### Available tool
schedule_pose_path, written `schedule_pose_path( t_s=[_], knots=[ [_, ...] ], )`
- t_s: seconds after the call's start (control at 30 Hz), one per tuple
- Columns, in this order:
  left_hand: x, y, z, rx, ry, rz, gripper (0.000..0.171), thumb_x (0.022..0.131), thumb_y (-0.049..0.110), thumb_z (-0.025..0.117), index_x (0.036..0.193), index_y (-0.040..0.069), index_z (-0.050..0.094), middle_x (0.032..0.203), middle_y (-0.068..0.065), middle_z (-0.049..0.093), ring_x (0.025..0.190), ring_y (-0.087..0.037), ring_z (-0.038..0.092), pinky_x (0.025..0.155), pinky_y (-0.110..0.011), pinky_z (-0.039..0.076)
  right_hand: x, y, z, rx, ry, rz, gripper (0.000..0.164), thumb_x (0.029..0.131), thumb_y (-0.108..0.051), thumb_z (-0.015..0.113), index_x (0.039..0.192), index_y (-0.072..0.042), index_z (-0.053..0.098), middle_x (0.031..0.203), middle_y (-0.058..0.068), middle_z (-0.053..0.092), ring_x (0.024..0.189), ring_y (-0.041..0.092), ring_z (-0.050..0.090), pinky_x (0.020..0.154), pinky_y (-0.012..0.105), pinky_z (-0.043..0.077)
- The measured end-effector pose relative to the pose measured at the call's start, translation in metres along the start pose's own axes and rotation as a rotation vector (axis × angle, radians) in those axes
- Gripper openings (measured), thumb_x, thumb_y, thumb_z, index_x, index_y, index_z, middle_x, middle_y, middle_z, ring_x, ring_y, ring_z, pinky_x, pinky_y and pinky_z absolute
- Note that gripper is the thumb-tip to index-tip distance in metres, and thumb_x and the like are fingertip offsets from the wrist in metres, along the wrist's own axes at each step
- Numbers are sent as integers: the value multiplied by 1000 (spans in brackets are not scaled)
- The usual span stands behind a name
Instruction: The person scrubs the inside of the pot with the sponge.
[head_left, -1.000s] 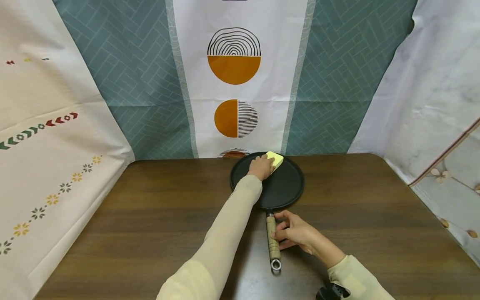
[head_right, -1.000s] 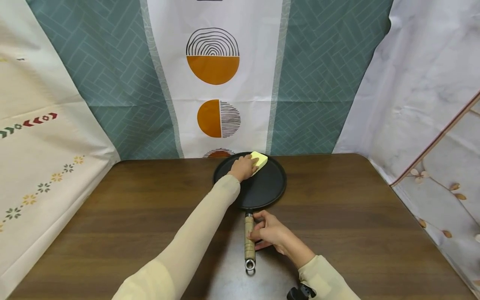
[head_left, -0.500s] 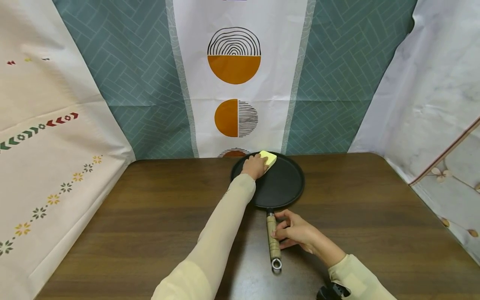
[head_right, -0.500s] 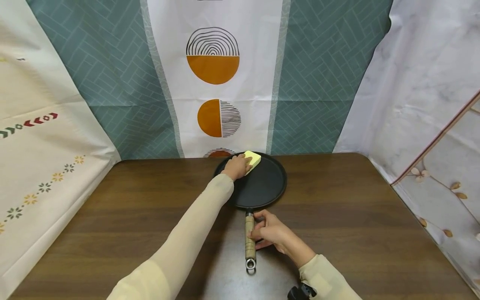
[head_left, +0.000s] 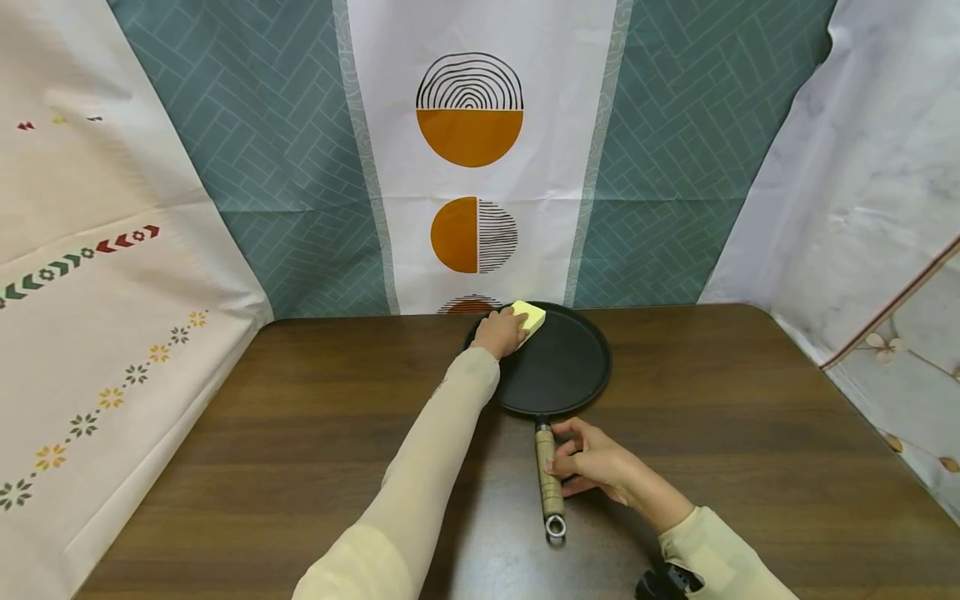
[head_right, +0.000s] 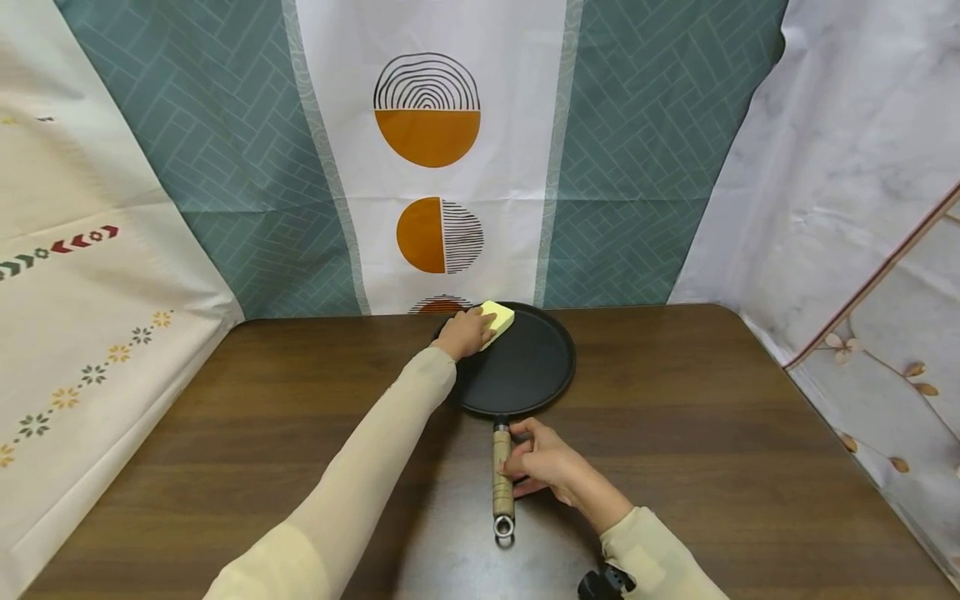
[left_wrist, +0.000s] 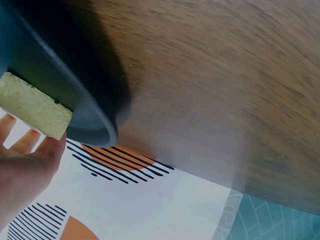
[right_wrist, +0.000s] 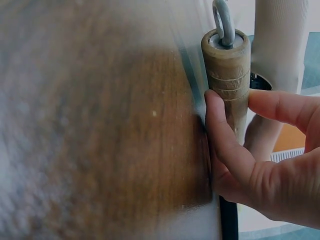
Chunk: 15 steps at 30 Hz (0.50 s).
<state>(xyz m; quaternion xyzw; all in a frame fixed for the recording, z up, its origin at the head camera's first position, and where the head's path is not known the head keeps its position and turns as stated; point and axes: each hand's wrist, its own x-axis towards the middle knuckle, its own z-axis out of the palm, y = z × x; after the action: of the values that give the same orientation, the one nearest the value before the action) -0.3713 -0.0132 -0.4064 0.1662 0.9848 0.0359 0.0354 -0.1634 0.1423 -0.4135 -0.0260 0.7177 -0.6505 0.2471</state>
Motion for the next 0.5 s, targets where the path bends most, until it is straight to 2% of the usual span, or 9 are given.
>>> schedule_pose_path(
  t_s=[0.2, 0.3, 0.5],
  knots=[
    [6, -12, 5, -38, -31, -5, 49, 103, 36, 42, 151, 28, 34, 155, -6, 30, 134, -33, 37, 107, -45, 34, -1, -1, 0, -5, 6, -5, 64, 82, 1, 67, 134, 8, 31, 96, 16, 52, 77, 20, 58, 66, 40, 56],
    [10, -19, 10, -28, -26, 14, 49, 102, 40, 43, 150, 31, 35, 153, -5, 34, 130, -31, 41, 103, -44, 38, -1, 0, 0, -2, 3, 1, 64, 82, 1, 67, 134, 8, 31, 96, 16, 51, 78, 20, 58, 66, 40, 56],
    [1, -26, 6, -42, -37, 38, 50, 103, 39, 42, 150, 26, 35, 155, -5, 31, 133, -31, 38, 108, -44, 32, -1, 2, -1, -7, -6, -7, 64, 82, 1, 66, 135, 8, 30, 96, 16, 51, 78, 21, 59, 67, 41, 57]
  ],
)
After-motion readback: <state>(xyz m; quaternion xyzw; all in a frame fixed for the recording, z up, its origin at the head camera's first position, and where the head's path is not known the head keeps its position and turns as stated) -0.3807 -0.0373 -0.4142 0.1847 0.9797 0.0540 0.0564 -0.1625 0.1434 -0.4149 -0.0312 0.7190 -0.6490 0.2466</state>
